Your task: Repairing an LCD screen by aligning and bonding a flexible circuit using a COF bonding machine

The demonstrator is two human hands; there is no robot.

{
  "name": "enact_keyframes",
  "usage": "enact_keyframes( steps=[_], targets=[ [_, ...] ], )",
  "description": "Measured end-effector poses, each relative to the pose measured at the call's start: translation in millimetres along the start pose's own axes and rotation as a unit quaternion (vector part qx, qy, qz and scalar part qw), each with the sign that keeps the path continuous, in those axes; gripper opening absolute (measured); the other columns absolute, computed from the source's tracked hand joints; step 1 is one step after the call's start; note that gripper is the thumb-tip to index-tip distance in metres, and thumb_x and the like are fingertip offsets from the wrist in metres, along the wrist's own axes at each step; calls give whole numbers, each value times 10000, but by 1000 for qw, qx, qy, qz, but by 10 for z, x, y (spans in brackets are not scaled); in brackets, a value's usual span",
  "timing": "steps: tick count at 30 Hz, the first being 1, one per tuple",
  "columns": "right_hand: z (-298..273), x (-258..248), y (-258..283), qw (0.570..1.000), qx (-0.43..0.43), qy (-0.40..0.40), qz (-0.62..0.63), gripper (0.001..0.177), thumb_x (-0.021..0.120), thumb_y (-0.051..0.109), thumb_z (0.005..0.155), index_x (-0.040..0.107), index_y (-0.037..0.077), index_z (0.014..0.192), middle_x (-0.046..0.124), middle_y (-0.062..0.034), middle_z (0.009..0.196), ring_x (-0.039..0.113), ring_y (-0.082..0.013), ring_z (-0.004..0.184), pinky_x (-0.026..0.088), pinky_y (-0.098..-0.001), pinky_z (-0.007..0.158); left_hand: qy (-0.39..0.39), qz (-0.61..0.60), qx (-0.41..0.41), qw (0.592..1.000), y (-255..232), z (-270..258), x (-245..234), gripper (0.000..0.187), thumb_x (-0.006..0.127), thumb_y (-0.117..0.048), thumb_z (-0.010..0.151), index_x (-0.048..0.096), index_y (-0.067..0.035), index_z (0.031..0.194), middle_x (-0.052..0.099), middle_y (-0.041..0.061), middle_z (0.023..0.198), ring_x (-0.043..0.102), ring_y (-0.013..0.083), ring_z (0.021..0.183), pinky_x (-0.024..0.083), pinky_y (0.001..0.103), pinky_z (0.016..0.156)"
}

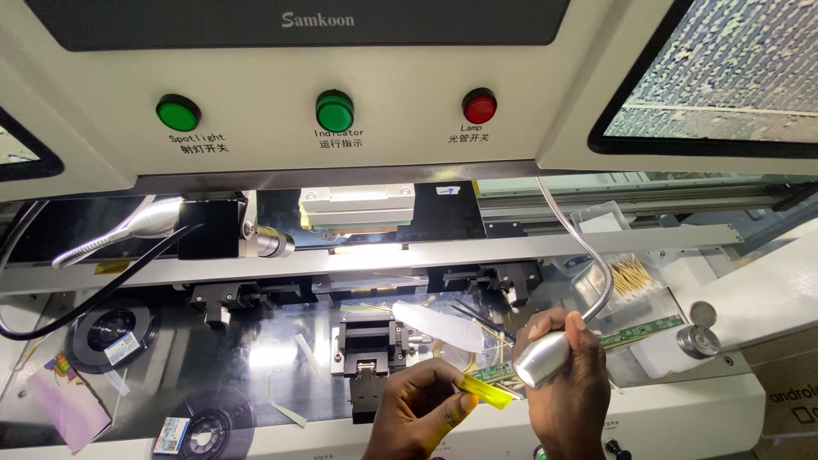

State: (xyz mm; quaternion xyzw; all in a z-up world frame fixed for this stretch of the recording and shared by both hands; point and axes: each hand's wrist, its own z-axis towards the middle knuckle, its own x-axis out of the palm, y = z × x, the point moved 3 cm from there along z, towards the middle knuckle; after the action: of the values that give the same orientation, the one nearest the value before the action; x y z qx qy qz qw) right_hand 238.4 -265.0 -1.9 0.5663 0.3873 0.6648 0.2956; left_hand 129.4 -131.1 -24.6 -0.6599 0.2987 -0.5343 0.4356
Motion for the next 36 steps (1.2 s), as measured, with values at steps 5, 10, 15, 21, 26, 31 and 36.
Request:
enact_keyframes(
  steps=[5, 10, 15, 21, 26, 31, 36],
  targets=[
    [-4, 12, 7, 1000, 2, -4, 0, 397, 462, 332, 1009, 538, 18, 778, 478, -107, 735, 421, -222, 603, 320, -339, 534, 4, 1, -2, 1000, 6, 2, 4, 141, 780, -83, 823, 701, 25, 868, 676, 89, 787, 557, 108, 688, 450, 218, 604],
    [-12, 18, 15, 1000, 11, 5, 7, 404, 470, 346, 1004, 541, 20, 777, 454, -103, 726, 399, -212, 606, 300, -335, 532, 7, -4, 4, 1000, -3, -7, 6, 164, 786, -103, 814, 709, 27, 879, 699, 100, 812, 589, 114, 719, 482, 221, 632],
    [-6, 3, 11, 1000, 13, 4, 17, 400, 467, 337, 1008, 536, 18, 777, 467, -102, 729, 389, -204, 591, 284, -329, 518, 10, -13, 5, 1000, 21, -14, 7, 133, 785, -59, 823, 691, 26, 865, 659, 78, 762, 552, 104, 687, 441, 222, 608],
    [-3, -24, 23, 1000, 26, 8, 10, 406, 466, 347, 999, 527, 22, 764, 434, -94, 685, 357, -188, 555, 252, -336, 481, 16, -7, 25, 1000, 65, -9, 18, 154, 794, -86, 822, 692, 22, 862, 650, 68, 754, 530, 98, 672, 411, 224, 593],
    [17, -104, -6, 998, 43, 18, 44, 408, 491, 359, 988, 529, 21, 763, 425, -83, 698, 356, -179, 564, 256, -316, 492, 21, -25, 35, 999, 97, 1, 34, 150, 792, -81, 818, 690, 22, 856, 667, 65, 760, 563, 100, 706, 438, 225, 633],
    [31, -112, 19, 995, 41, 47, 73, 416, 508, 368, 973, 526, 25, 737, 398, -71, 651, 322, -166, 522, 223, -311, 469, 16, -16, 3, 1000, 117, 7, 53, 153, 796, -75, 809, 699, 30, 863, 683, 88, 791, 590, 119, 731, 475, 237, 645],
    [41, -150, 18, 995, 53, 49, 63, 416, 511, 378, 975, 525, 32, 744, 406, -87, 673, 344, -180, 547, 245, -318, 484, 16, -10, 27, 999, 126, 15, 76, 152, 797, -84, 806, 711, 27, 864, 665, 73, 771, 584, 113, 714, 449, 236, 629]
  ],
)
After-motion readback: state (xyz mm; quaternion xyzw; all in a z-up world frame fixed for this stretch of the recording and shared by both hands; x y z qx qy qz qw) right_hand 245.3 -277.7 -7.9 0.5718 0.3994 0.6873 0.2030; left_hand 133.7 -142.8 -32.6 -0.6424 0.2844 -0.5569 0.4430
